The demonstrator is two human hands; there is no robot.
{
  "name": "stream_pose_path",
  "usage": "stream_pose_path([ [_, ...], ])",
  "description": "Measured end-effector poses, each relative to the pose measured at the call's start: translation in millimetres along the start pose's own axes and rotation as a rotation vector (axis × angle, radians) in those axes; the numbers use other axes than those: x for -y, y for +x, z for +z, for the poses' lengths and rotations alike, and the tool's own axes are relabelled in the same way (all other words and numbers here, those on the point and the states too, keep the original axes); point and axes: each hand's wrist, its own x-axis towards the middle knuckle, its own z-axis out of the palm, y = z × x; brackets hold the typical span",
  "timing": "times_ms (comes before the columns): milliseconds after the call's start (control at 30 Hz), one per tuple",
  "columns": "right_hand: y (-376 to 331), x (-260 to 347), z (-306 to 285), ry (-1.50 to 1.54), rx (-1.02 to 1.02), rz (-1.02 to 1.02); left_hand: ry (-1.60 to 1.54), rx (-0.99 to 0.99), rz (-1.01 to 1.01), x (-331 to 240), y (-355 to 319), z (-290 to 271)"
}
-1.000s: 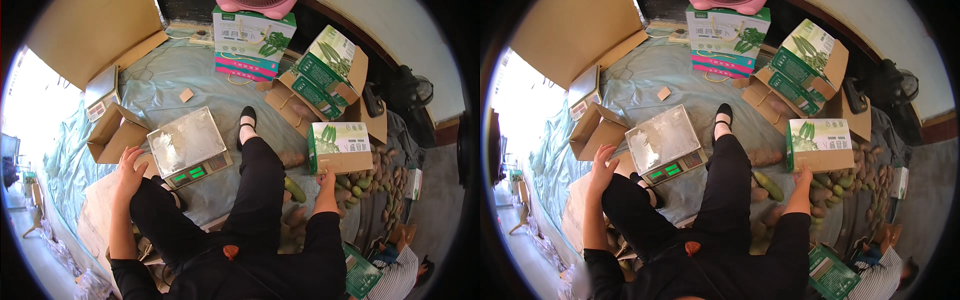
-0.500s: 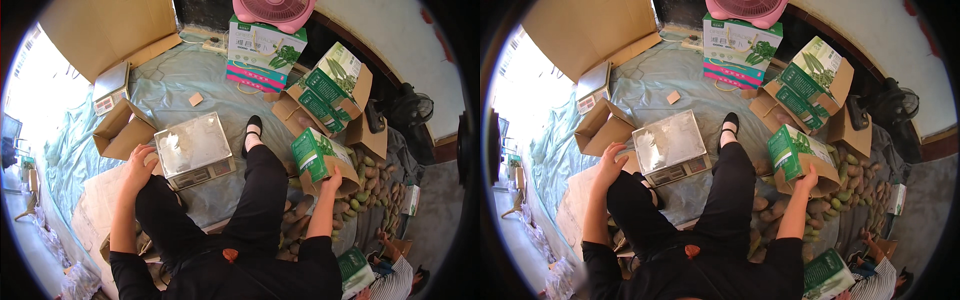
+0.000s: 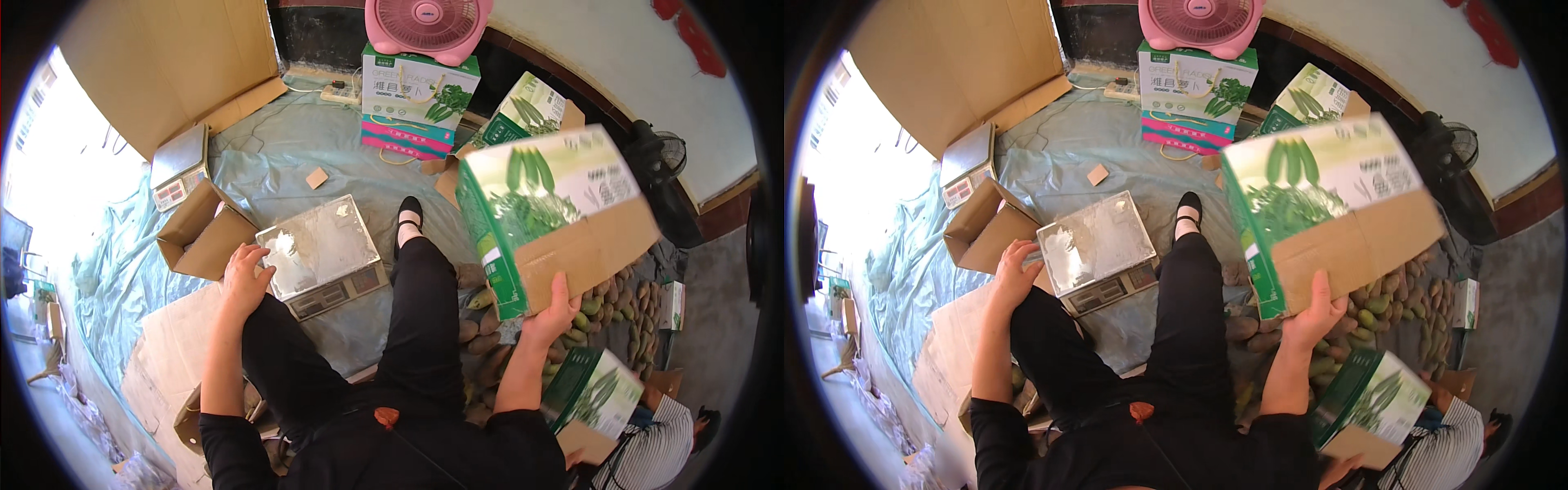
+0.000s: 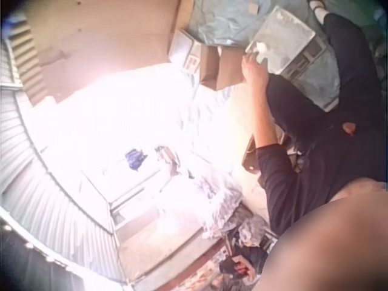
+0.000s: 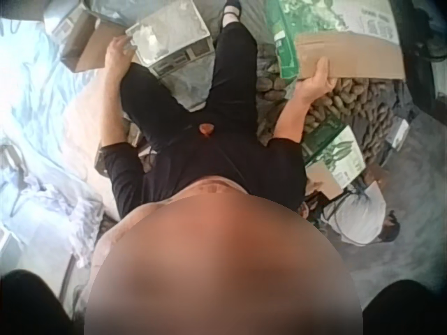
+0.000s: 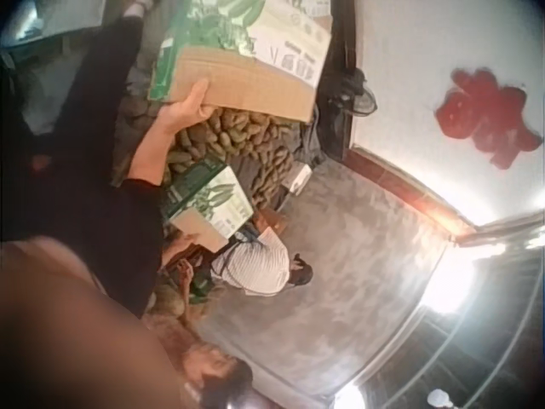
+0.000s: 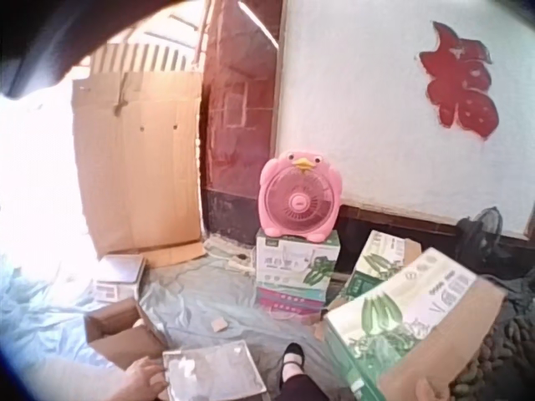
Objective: Sort and weigh green produce, then place it into cardboard boxes for shipping.
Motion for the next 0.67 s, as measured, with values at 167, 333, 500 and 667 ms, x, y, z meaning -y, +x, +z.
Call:
stream_pose_path([
  [167,-2,12,39,-0.265,0.392,-0.226,0.03,-0.031,0.039,1,0,1],
  [333,-1,-2,104,-0.491,0.837,-0.323,0.005,-0.146,0.067,3,-10,-7],
  [500,-14,-67,145,-0.79,1.149,-0.607,-0.298,-0.492,0.326,-74,-31,-64],
  [667,-63,-130,178,-0.851,1.437,-0.75,-0.339,-1.049,0.867,-128,-106,-180],
])
